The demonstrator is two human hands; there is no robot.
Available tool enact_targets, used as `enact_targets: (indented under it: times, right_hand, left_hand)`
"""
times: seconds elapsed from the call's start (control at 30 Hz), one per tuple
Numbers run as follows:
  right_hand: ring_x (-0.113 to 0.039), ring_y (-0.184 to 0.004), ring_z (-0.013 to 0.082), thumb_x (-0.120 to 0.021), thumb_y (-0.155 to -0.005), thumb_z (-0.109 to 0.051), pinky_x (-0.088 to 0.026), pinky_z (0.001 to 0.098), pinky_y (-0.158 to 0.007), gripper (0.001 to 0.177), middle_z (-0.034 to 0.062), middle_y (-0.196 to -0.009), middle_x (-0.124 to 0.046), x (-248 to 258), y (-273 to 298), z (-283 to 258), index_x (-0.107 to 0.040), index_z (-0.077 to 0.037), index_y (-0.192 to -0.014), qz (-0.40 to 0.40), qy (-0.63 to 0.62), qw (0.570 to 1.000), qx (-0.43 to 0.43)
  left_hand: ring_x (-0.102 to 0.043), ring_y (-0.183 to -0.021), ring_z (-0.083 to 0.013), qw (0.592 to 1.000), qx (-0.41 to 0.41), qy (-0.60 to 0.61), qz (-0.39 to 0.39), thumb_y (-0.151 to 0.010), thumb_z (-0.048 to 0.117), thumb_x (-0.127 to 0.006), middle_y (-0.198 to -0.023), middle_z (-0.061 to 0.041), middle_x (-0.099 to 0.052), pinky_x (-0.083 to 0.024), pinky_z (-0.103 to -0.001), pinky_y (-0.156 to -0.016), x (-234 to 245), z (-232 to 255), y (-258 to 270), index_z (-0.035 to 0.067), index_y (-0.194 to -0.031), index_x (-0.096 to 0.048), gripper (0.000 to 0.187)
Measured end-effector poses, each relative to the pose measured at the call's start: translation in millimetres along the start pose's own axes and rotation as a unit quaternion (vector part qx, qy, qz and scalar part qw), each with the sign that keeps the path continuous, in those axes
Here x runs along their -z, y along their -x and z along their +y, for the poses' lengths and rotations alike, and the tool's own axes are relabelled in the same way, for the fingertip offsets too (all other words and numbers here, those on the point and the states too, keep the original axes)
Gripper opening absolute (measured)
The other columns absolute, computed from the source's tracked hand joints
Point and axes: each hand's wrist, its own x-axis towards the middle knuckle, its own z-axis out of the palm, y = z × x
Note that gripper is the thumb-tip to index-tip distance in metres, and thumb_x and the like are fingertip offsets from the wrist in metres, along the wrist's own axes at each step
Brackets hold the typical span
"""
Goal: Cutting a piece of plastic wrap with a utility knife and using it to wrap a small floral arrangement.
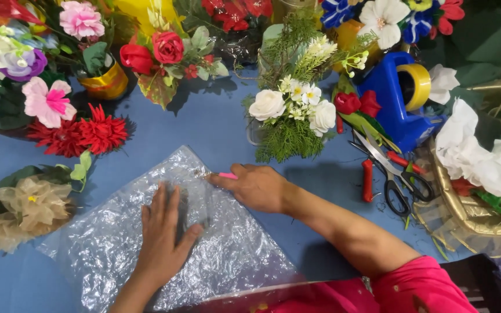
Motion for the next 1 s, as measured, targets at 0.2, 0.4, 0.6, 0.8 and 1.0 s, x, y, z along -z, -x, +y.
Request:
enact_targets:
  times: [0.2, 0.4, 0.6, 0.8, 1.0]
  right_hand:
    - [-0.065, -0.075, 0.0369, -0.048, -0.1, -0.013, -0.055, 0.05, -0.052, 0.063, 0.0141, -0.1, -0.057, -0.4, 2.1, -1.4, -0.033, -0.031, -0.159, 0.01, 0.002, 1.0, 0.004]
    - [-0.066, -0.075, 0.0349, -0.049, -0.101, -0.015, -0.056, 0.0481, -0.053, 0.062, 0.0113, -0.098, -0.056, -2.2, 3.2, -3.4, -0.034, -0.034, -0.158, 0.028, 0.018, 0.999, -0.002]
    - [-0.065, -0.081, 0.0355, -0.045, -0.102, -0.022, -0.056, 0.0497, -0.062, 0.062, 0.0118, -0.103, -0.056, -1.0, 1.5, 1.3, -0.031, -0.036, -0.16, 0.0, -0.038, 0.999, -0.016]
    - [-0.071, -0.07, 0.0348, -0.057, -0.099, -0.024, -0.054, 0.0472, -0.048, 0.062, 0.0073, -0.098, -0.067, -10.2, -7.0, -0.6, -0.036, -0.021, -0.157, 0.107, 0.007, 0.994, -0.018]
    - [-0.069, -0.076, 0.0382, -0.059, -0.095, -0.018, -0.053, 0.0519, -0.046, 0.069, 0.012, -0.099, -0.066, -3.6, -20.9, -9.6, -0.031, -0.018, -0.158, 0.06, -0.009, 0.997, -0.048]
  left_hand:
    - [0.011, -0.159, -0.0308, 0.992, 0.005, 0.109, -0.056, -0.096, 0.054, -0.044, -0.173, -0.008, 0.002, 0.013, -0.055, -0.122, 29.6, -3.8, 3.4, 0.024, -0.163, -0.014, 0.079]
    - [-0.006, -0.155, -0.0402, 0.994, -0.03, -0.092, 0.049, -0.102, 0.066, -0.03, -0.169, -0.02, -0.012, 0.001, -0.058, -0.121, 12.4, 4.1, -28.6, 0.008, -0.16, -0.024, 0.082]
    - [-0.006, -0.156, -0.0379, 0.985, 0.001, -0.16, 0.059, -0.096, 0.079, -0.03, -0.169, -0.021, -0.01, -0.001, -0.058, -0.121, -27.8, -20.3, -45.1, 0.006, -0.163, -0.014, 0.1]
    - [-0.004, -0.156, -0.037, 0.987, 0.003, -0.154, 0.057, -0.096, 0.081, -0.029, -0.169, -0.02, -0.009, 0.001, -0.057, -0.122, -24.5, -17.7, -44.0, 0.006, -0.162, -0.016, 0.101]
    - [-0.006, -0.156, -0.0381, 0.987, 0.002, -0.146, 0.062, -0.094, 0.082, -0.03, -0.169, -0.022, -0.011, -0.002, -0.059, -0.121, -23.7, -17.7, -44.7, 0.005, -0.161, -0.019, 0.103]
